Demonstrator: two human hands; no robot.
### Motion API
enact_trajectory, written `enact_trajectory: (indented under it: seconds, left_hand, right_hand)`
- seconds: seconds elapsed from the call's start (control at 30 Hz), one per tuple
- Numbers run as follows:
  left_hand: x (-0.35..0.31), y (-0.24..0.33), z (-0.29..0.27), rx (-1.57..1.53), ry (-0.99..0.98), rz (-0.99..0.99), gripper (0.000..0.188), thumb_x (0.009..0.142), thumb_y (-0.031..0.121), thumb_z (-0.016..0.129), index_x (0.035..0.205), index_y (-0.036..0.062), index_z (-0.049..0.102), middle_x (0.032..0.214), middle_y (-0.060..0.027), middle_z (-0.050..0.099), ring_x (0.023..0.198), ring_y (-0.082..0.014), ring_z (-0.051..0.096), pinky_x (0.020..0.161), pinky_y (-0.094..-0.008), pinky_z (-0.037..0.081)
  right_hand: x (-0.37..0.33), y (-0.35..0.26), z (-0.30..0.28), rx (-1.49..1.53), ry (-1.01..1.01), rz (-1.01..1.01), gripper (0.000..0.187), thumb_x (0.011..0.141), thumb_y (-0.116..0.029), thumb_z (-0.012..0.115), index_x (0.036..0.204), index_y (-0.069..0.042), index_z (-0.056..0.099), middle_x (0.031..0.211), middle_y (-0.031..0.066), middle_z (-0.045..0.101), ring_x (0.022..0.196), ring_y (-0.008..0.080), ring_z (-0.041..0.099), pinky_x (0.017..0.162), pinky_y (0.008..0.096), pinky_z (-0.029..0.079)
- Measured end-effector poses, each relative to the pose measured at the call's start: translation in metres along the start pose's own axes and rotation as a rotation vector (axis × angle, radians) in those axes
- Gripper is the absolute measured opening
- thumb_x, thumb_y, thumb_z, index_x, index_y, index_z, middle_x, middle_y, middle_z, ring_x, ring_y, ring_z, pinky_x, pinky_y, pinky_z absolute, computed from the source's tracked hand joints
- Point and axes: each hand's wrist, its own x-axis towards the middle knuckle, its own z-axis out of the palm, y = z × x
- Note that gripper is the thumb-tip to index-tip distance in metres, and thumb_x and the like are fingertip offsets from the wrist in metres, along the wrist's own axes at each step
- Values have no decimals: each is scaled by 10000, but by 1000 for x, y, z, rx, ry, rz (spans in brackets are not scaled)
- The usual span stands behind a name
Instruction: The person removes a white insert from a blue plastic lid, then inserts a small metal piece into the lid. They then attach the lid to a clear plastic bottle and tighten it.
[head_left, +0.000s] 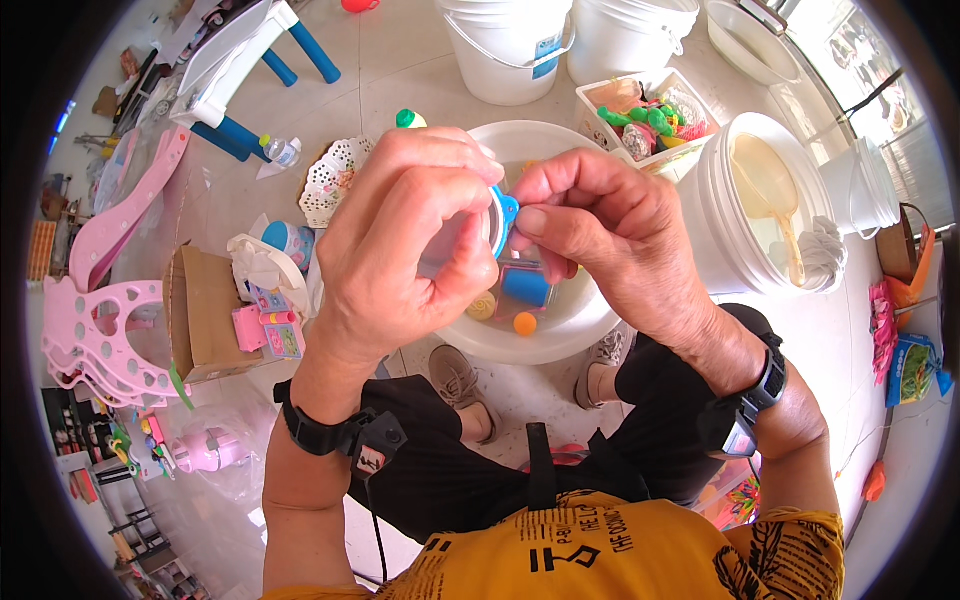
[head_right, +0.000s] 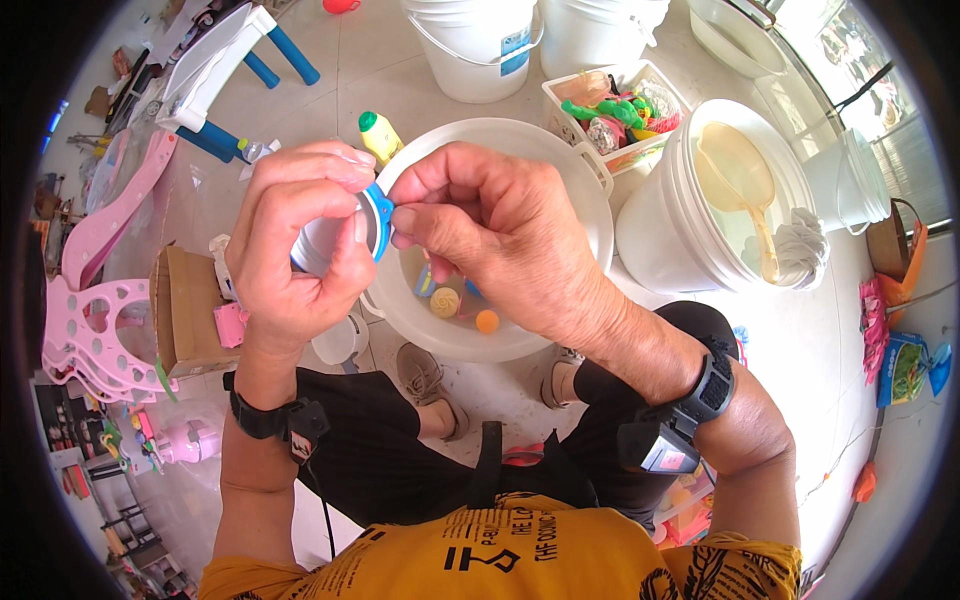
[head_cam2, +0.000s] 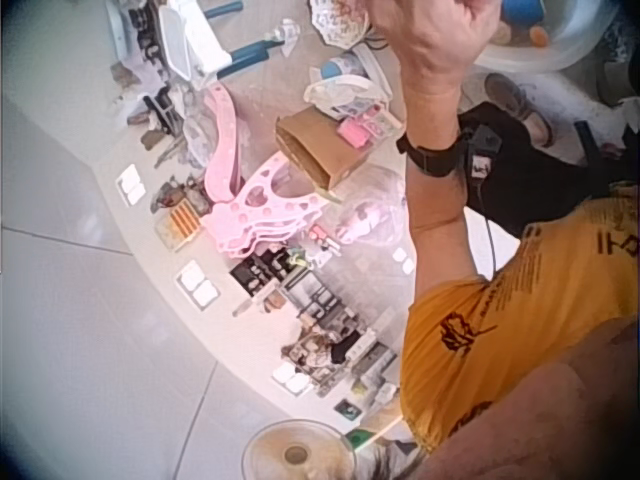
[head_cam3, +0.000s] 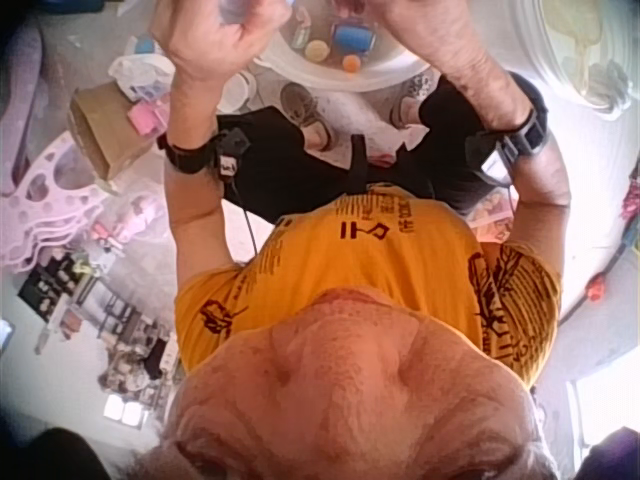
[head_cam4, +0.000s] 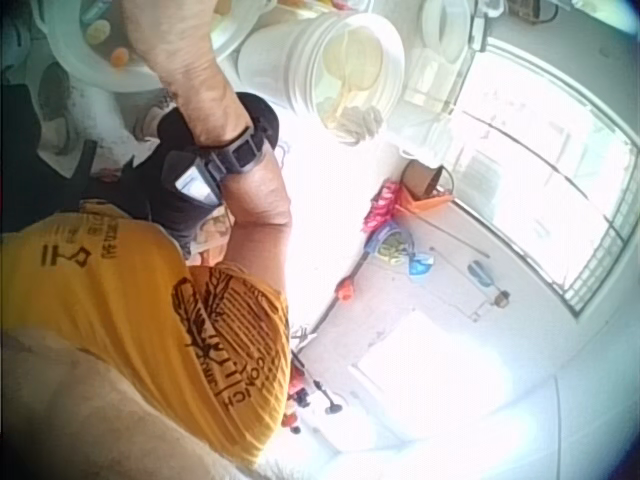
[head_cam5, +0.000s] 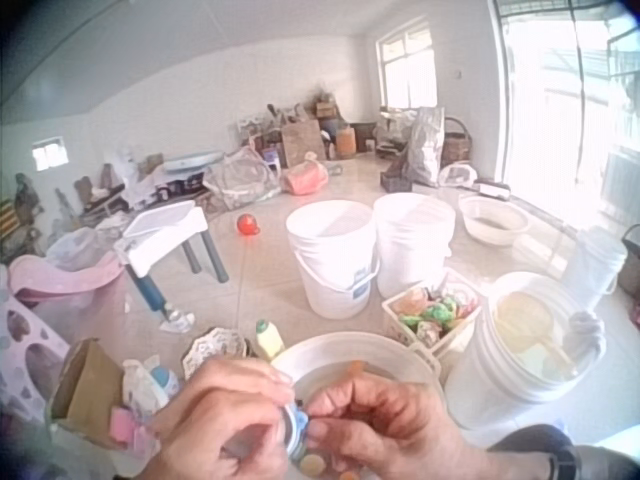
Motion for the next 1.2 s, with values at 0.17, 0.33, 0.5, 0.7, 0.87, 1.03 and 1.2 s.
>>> enact_trajectory:
  seconds: [0.17,0.33,0.5,0.7,0.87,1.03,1.2]
  left_hand:
    - [-3,-2,0,-21,-47,-101,190,774,-31,689,946,24,628,980,-116,672,843,-247,674,718,-326,542]
    - [-9,-5,6,-161,-23,-239,194,776,-37,678,958,16,634,984,-120,677,855,-233,666,746,-323,533]
    - [-6,-3,10,-237,5,-267,180,783,-44,664,953,6,633,983,-128,675,867,-236,662,773,-327,530]
    - [-36,69,-9,-273,-29,-493,176,798,-39,663,964,2,624,961,-130,663,879,-239,660,813,-333,534]
    - [-85,153,-3,-365,-21,-756,204,810,-76,646,999,-5,610,1006,-145,651,886,-226,654,800,-314,530]
    - [-114,185,4,-240,-81,-695,238,799,-80,653,1021,-4,609,1012,-133,654,924,-280,660,840,-357,540]
    - [-125,182,-6,67,-162,-545,239,808,8,714,1037,49,660,1073,-92,646,985,-273,644,1020,-442,447]
  right_hand:
    - [-2,-3,-2,47,19,78,134,983,-78,662,1091,1,653,885,29,707,675,60,619,604,192,487]
    - [0,2,0,25,41,7,122,977,-62,664,1078,6,661,877,34,714,670,66,632,601,201,505]
    - [-2,-6,-2,-1,53,28,109,962,-41,675,1054,17,672,884,52,717,686,70,642,612,210,531]
    - [-60,-10,26,59,43,138,111,950,-18,681,1052,23,670,871,53,709,664,59,631,574,192,526]
    - [-143,13,51,192,99,334,109,954,-23,678,1055,5,648,886,9,669,719,44,602,621,200,514]
    - [-183,42,58,170,102,285,105,972,-33,659,1071,0,649,929,10,667,753,39,599,643,203,519]
    - [-176,67,70,192,105,195,101,975,-46,660,1073,-19,661,937,-5,670,748,30,589,639,195,507]
